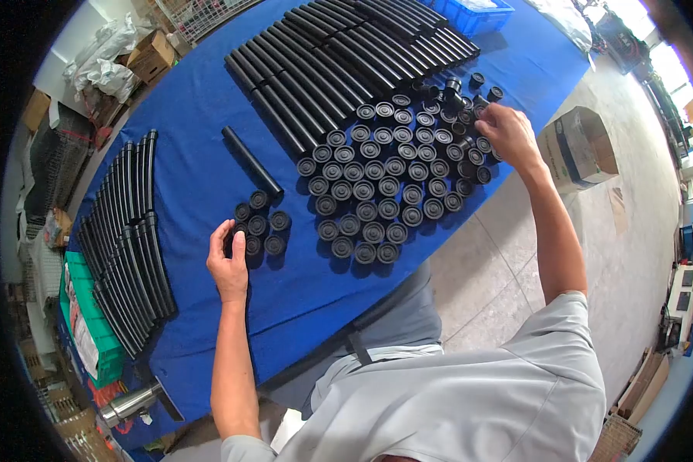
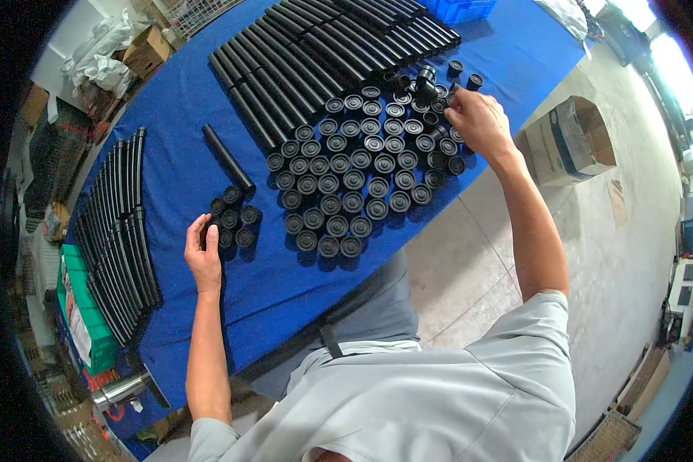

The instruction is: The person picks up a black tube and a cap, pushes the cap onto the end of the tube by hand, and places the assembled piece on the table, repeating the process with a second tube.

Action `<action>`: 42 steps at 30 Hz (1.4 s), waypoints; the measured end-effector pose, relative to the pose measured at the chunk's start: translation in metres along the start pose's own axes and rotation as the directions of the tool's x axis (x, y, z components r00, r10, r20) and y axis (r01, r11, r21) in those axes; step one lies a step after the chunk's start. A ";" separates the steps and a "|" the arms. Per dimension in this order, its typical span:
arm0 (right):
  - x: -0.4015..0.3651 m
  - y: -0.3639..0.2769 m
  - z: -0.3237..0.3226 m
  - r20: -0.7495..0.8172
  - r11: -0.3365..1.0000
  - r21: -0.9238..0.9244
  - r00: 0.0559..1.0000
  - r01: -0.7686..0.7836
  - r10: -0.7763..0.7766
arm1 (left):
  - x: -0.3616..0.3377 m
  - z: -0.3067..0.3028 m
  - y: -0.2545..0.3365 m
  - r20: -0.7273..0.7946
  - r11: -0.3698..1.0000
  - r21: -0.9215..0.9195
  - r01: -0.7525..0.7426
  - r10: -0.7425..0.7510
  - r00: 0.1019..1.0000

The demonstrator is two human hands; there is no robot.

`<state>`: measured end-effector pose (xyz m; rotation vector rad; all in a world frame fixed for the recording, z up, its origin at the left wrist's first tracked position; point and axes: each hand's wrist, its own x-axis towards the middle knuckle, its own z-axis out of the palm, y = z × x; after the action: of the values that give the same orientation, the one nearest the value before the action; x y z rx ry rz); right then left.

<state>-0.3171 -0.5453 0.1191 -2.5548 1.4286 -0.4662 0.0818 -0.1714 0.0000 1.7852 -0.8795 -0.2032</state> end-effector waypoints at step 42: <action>0.060 -0.013 0.037 -0.002 0.920 -0.356 0.985 0.163 -0.175 | 0.000 0.000 0.003 -0.015 0.999 0.052 -0.003 0.003 1.000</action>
<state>-0.2642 -0.5899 0.0992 -2.9873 1.4203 -0.2965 0.0799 -0.1718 0.0024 1.8308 -0.8836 -0.1663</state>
